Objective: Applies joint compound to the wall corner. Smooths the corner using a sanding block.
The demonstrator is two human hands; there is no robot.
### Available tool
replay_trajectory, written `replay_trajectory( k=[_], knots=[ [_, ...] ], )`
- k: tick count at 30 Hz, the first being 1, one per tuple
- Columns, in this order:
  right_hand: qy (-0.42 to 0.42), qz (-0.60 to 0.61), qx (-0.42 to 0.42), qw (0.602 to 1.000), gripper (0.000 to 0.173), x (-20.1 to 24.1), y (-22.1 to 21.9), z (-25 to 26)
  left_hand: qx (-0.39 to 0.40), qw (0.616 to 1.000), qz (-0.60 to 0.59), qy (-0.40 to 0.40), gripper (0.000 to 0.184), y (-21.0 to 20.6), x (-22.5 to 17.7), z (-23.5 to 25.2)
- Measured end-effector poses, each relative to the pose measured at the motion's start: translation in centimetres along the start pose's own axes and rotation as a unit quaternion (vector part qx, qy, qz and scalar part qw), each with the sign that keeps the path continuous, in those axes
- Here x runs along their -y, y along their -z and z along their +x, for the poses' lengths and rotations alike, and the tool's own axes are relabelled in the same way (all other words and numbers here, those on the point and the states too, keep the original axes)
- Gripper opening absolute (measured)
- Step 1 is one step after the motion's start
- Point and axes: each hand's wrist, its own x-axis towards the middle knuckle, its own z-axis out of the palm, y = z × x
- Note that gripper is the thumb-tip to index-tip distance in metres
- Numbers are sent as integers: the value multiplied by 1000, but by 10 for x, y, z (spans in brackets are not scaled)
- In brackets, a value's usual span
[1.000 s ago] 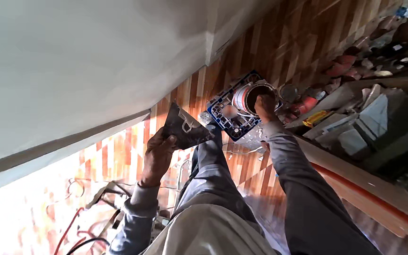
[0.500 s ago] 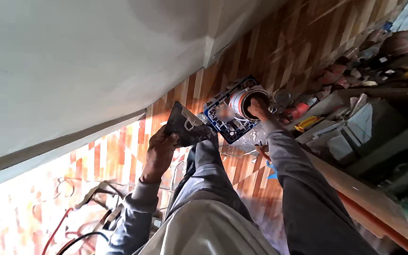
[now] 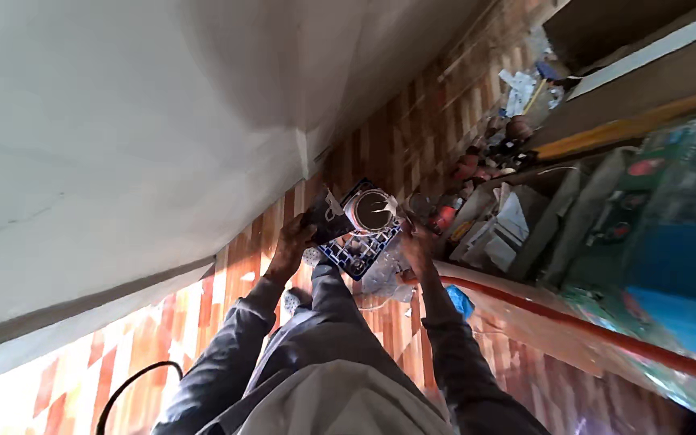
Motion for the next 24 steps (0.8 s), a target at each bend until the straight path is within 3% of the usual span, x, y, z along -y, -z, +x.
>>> replay_trajectory(
  k=[6, 14, 20, 24],
  knots=[
    [82, 36, -104, 990, 30, 31, 45, -29, 61, 996, 56, 39, 44, -44, 19, 22],
    [190, 47, -120, 973, 30, 42, 91, -35, 124, 990, 35, 49, 47, -125, 1, 41],
    [282, 58, -74, 955, 29, 58, 138, -35, 136, 989, -34, 48, 46, -146, -39, 33],
    [413, 56, -40, 908, 27, 72, 174, -36, 208, 975, -69, 19, 34, -151, -91, 12]
  ],
)
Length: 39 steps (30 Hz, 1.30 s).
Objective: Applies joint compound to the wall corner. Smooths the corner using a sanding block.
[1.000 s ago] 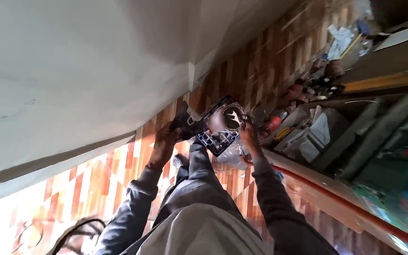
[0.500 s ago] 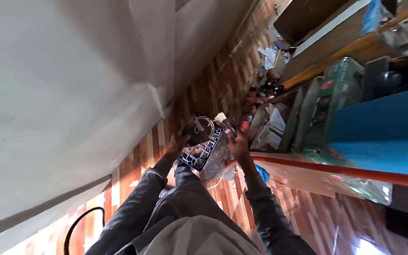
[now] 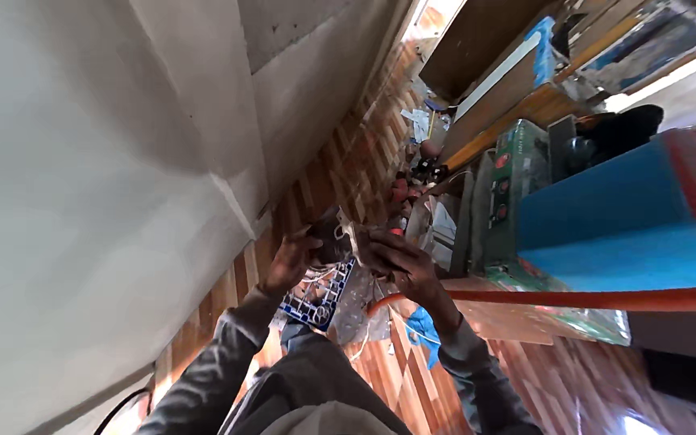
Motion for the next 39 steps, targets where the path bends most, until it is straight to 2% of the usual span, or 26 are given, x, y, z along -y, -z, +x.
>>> replay_trajectory(
  k=[3, 7, 13, 18, 20, 21, 23, 24, 25, 27, 28, 30, 31, 34, 36, 39],
  knots=[
    [102, -31, -12, 994, 29, -20, 9, 8, 70, 997, -29, -8, 32, -20, -26, 0],
    [103, -75, -58, 990, 35, -63, -1, 11, 151, 987, -48, -23, 37, -39, -34, 19],
    [68, -108, -138, 982, 34, -70, -33, 16, 109, 990, -16, -91, 39, -33, -39, 17],
    [0, -126, -160, 979, 37, -67, -54, 13, 94, 989, 6, -119, 37, -26, -52, 7],
    [-91, -161, -135, 973, 39, -54, -57, 9, 101, 986, -12, -133, 32, -29, -61, 3],
    [-168, -153, -135, 964, 39, -46, -59, 9, 98, 984, -20, -146, 31, -31, -67, 0],
    [-350, -32, -178, 919, 35, -46, -62, 10, 58, 984, -28, -165, 32, -29, -74, -4],
    [-408, 79, -234, 879, 37, -49, -62, 12, 36, 985, -40, -166, 36, -24, -73, -6],
    [-421, 212, -306, 827, 37, -47, -61, 17, 19, 985, -58, -161, 41, -19, -70, -8],
    [-367, 440, -408, 710, 36, -33, -58, 28, -10, 986, -87, -145, 46, -9, -57, -12],
    [-336, 505, -423, 674, 41, -23, -56, 31, -28, 986, -93, -136, 47, -7, -48, -15],
    [-300, 564, -443, 629, 41, -2, -55, 36, -51, 987, -87, -128, 51, -8, -28, -21],
    [-291, 575, -443, 623, 39, 7, -54, 37, -51, 987, -90, -125, 51, -9, -19, -24],
    [-295, 568, -429, 637, 31, 34, -53, 40, -31, 988, -108, -107, 44, -14, -5, -29],
    [-308, 531, -426, 665, 28, 48, -56, 36, -28, 990, -104, -91, 36, -22, -6, -32],
    [-336, 397, -379, 765, 29, 62, -65, 21, -44, 994, -79, -57, 33, -40, -14, -35]
  ],
)
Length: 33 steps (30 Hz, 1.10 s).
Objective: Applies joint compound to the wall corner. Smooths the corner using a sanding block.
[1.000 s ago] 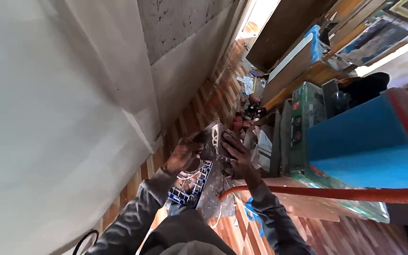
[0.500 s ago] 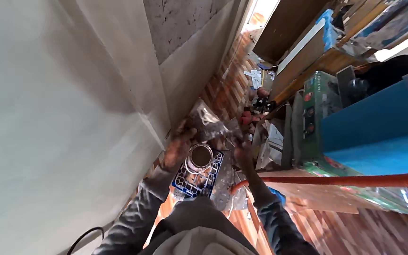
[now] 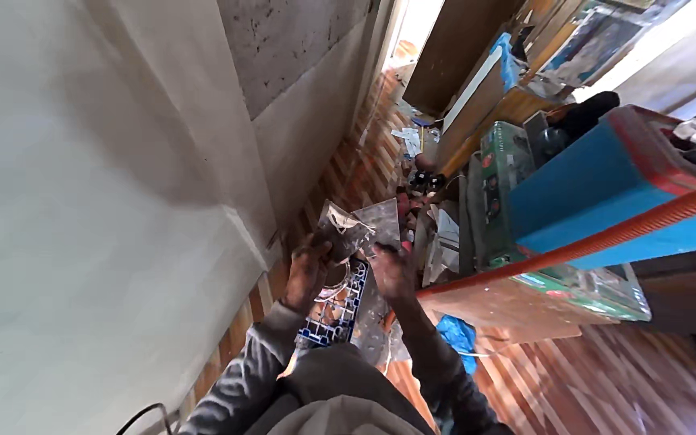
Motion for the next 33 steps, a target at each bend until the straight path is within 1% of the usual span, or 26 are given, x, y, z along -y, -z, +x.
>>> replay_trajectory(
  k=[2, 4, 5, 6, 8, 9, 11, 13, 14, 15, 17, 19, 21, 22, 24, 25, 26, 27, 28, 29, 30, 31, 32, 33],
  knots=[
    [67, -146, 33, 986, 29, -6, 12, -8, -5, 1000, 24, 9, 35, -15, -9, -1],
    [98, -263, 64, 958, 28, -8, 24, -14, 2, 1000, 25, -2, 33, -32, -24, -5],
    [92, -283, 65, 952, 27, -9, 28, -15, 7, 1000, 16, -14, 33, -40, -33, -9],
    [72, -264, 54, 960, 27, -9, 29, -14, 10, 1000, -1, -29, 30, -44, -42, -11],
    [22, -129, -3, 991, 30, -4, 29, -5, 3, 998, -40, -56, 29, -41, -56, -15],
    [10, -44, -34, 998, 31, 0, 29, 3, -2, 997, -50, -62, 30, -33, -56, -16],
    [-12, 91, -63, 994, 36, 10, 31, 16, -5, 997, -48, -54, 33, -13, -47, -20],
    [-47, 186, -56, 980, 40, 16, 35, 22, -2, 999, -29, -27, 31, 3, -27, -28],
    [-72, 224, -48, 971, 39, 19, 36, 23, 4, 1000, -20, -14, 31, 6, -17, -34],
    [-98, 256, -38, 961, 37, 21, 34, 21, 13, 1000, -19, -4, 31, 6, -8, -39],
    [-145, 298, -10, 943, 24, 27, 29, 15, 33, 999, -27, 11, 31, 0, 0, -43],
    [-181, 346, 44, 920, 19, 22, 31, 11, 53, 998, -37, 8, 32, -11, -2, -39],
    [-209, 390, 122, 888, 16, 11, 41, 12, 48, 997, -50, -18, 30, -24, -14, -31],
    [-213, 412, 172, 869, 16, 6, 46, 13, 42, 997, -61, -37, 27, -30, -23, -28],
    [-188, 450, 257, 835, 24, 3, 50, 14, 39, 993, -80, -74, 22, -39, -41, -26],
    [-170, 475, 279, 817, 26, 5, 47, 13, 49, 992, -86, -84, 22, -39, -47, -28],
    [-155, 503, 281, 803, 26, 8, 43, 12, 68, 991, -81, -86, 24, -36, -51, -33],
    [-142, 522, 265, 798, 23, 12, 39, 8, 94, 990, -66, -79, 27, -32, -51, -41],
    [-134, 527, 236, 805, 22, 16, 35, 4, 117, 990, -43, -66, 29, -29, -48, -52],
    [-123, 501, 183, 837, 22, 18, 34, -4, 132, 990, -26, -47, 30, -26, -42, -65],
    [-95, 418, 121, 895, 26, 19, 36, -16, 142, 989, -13, -28, 32, -25, -33, -80],
    [-46, 270, 86, 958, 24, 15, 41, -28, 151, 989, -3, -9, 32, -25, -24, -93],
    [-3, 118, 89, 989, 23, 10, 48, -38, 164, 986, 2, 11, 32, -25, -15, -105],
    [3, 17, 123, 992, 29, 7, 52, -38, 175, 984, 6, 32, 30, -27, -8, -113]
  ],
)
